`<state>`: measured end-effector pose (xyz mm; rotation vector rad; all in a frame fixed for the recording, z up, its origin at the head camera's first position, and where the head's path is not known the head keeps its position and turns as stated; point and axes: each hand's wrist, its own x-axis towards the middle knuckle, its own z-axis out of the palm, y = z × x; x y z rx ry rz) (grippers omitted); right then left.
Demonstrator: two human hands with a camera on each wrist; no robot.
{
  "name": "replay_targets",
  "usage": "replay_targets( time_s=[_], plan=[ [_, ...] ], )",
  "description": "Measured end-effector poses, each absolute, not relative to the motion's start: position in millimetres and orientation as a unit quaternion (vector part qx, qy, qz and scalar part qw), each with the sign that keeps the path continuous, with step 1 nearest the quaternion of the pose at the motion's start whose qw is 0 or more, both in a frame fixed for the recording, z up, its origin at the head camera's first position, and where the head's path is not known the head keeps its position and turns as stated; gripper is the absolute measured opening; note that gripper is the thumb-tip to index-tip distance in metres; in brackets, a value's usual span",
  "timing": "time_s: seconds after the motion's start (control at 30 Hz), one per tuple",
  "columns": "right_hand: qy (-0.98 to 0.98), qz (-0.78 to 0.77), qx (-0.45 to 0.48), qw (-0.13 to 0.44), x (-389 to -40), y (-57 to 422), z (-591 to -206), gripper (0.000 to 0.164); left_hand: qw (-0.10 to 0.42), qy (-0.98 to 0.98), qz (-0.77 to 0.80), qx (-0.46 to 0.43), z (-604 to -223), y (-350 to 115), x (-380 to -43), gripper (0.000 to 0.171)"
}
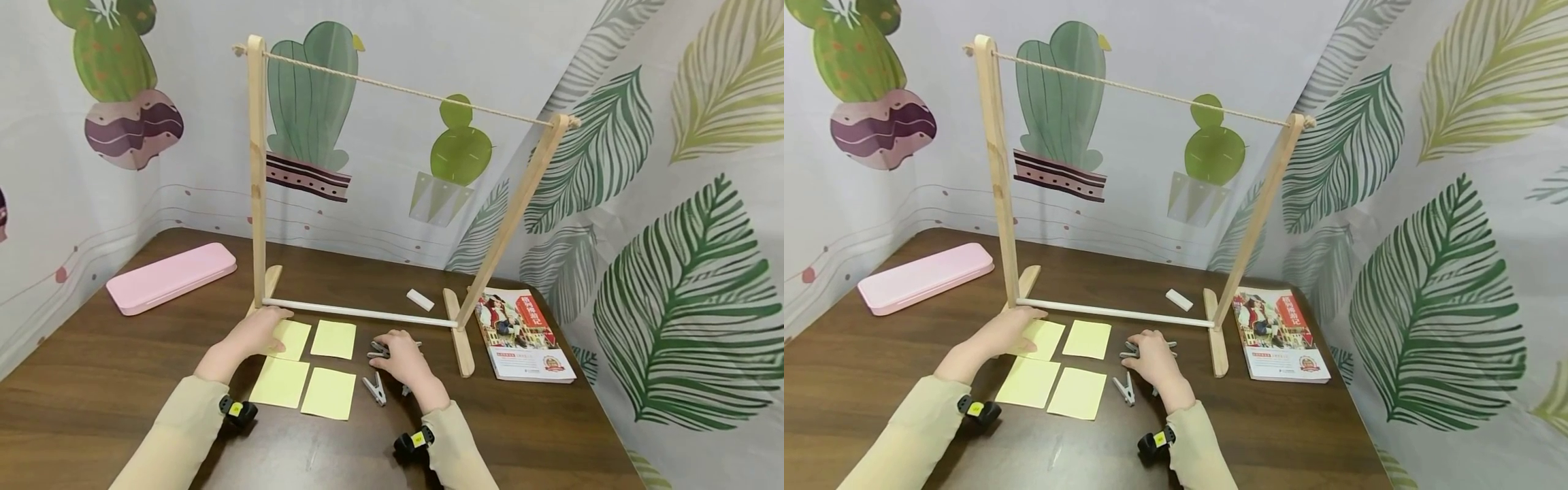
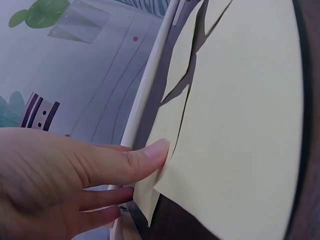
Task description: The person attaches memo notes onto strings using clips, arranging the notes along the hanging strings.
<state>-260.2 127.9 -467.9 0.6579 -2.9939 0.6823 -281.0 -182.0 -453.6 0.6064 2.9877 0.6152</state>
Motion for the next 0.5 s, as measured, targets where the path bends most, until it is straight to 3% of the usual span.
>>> replay_targets(
  time_s=[0.5],
  plan=[
    [-0.954,0.217,0.208,0.018,-262.5,125.9,-472.1,0.033,-0.018,0.960,0.207,0.189,-458.2,-181.7,-283.0,0.062]
  ],
)
